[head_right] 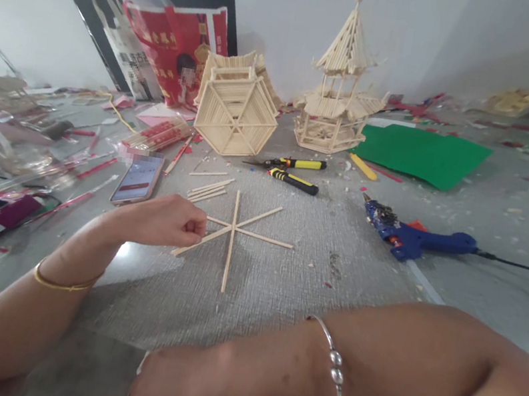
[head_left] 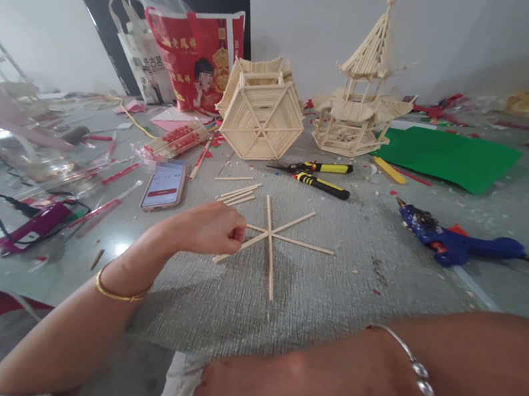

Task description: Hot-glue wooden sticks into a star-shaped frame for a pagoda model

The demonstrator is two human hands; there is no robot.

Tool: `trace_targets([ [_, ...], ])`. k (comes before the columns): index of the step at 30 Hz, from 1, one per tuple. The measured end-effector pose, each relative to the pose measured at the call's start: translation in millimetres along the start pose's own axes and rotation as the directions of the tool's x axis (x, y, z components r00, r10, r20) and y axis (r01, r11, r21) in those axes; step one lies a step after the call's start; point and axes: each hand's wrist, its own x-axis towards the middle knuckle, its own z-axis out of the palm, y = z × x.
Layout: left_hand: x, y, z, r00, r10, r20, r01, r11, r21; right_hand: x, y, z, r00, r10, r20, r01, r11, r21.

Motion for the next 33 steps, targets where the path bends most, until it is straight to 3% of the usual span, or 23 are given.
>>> trace_targets([
  [3,0,-1,0.4,1.000,0.009,-0.002,-0.009,1.000,-0.014,1,0,-1,1.000,-0.001,0.010,0.001,1.000,-0.004],
  [7,1,-3,1.1,1.000,0.029,-0.006,-0.029,0.999,-0.025,4,-3,8,0.997,0.002,-0.079,-0.002,1.000,0.004],
  [14,0,-3,1.2,0.998,0.060,-0.020,-0.061,0.998,-0.028,4,-3,16,0.991,0.007,-0.131,-0.009,1.000,-0.012],
  [29,1,-4,0.5,0.998,0.064,-0.011,-0.064,0.997,-0.045,3,-4,10,0.991,0.021,-0.132,-0.021,1.000,0.005],
  [33,1,-2,0.0,0.999,0.051,-0.009,-0.051,0.998,-0.031,5,-3,8,0.999,0.018,-0.043,-0.017,1.000,0.016],
])
